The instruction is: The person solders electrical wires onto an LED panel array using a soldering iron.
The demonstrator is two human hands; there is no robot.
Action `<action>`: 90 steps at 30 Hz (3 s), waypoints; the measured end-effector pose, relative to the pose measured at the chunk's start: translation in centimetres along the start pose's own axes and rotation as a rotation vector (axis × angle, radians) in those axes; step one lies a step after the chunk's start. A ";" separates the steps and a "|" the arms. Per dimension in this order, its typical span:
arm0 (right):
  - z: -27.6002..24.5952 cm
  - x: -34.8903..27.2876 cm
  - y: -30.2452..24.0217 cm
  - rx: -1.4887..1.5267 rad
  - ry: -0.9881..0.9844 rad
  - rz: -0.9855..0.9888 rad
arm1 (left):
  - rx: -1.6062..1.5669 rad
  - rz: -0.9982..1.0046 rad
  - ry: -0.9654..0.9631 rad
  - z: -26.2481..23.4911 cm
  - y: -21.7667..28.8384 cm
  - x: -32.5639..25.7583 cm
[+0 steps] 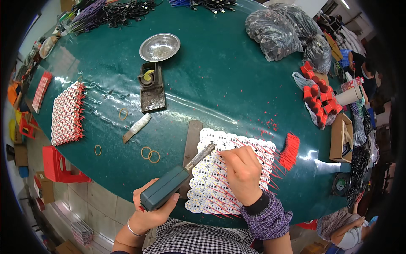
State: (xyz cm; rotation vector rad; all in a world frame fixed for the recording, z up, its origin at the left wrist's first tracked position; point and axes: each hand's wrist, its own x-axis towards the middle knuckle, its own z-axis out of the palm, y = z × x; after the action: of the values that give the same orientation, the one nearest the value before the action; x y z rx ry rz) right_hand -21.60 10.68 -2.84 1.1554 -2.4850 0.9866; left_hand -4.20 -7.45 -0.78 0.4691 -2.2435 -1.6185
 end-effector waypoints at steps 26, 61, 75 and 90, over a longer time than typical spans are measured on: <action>0.3 -0.2 0.7 -0.040 -0.031 0.003 | 0.059 -0.073 -0.075 0.7 -0.1 0.7; 0.2 -0.3 0.6 -0.073 -0.021 0.049 | 0.027 0.012 0.005 0.0 1.5 1.1; -0.9 2.5 0.8 -0.015 -0.015 0.002 | -0.070 -0.040 0.053 0.5 0.7 2.1; 1.7 1.4 1.7 -0.109 0.004 -0.027 | -0.055 -0.102 0.002 0.8 -0.2 2.6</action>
State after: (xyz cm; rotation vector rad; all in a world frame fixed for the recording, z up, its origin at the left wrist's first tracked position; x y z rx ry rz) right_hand -23.70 9.47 -4.30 1.1491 -2.4793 0.8347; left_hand -6.91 -7.98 -1.02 0.5791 -2.2008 -1.7241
